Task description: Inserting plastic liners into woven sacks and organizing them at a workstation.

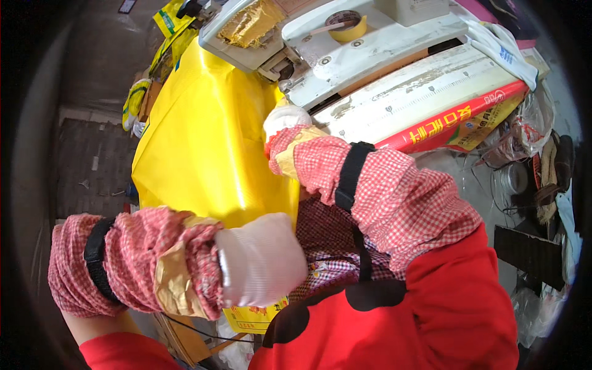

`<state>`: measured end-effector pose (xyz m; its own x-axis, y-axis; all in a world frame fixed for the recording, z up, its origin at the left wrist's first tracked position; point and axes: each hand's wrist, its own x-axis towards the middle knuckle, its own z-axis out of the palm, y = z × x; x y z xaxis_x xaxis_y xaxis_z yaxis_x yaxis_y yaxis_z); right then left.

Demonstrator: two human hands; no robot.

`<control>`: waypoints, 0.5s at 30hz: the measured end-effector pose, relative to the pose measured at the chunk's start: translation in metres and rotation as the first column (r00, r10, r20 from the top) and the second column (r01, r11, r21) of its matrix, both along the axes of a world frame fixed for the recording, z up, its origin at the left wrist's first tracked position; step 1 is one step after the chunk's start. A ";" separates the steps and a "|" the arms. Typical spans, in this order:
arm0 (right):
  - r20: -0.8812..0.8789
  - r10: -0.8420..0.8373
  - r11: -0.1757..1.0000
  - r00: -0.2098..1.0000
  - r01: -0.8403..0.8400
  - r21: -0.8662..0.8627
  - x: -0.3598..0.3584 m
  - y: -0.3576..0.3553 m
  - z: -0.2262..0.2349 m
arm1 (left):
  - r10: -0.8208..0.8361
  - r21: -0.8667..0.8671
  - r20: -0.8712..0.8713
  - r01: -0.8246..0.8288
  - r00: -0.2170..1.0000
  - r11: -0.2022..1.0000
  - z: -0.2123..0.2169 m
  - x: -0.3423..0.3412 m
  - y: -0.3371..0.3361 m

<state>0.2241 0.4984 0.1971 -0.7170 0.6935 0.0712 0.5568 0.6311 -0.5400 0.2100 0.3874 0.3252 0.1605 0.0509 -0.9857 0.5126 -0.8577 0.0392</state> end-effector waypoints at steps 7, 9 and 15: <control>-0.206 0.112 0.993 0.972 -0.103 0.055 -0.020 -0.011 -0.011 | 0.207 0.187 0.126 -0.229 0.970 0.955 0.006 -0.032 0.060; -0.231 0.076 0.997 0.970 -0.071 0.028 -0.014 0.002 -0.033 | 0.001 0.457 -0.116 0.053 0.993 0.888 0.024 -0.021 0.099; -0.408 0.099 0.993 0.908 -0.116 -0.017 -0.016 0.005 -0.037 | -0.168 0.337 -0.494 0.366 0.853 0.868 0.073 -0.066 0.065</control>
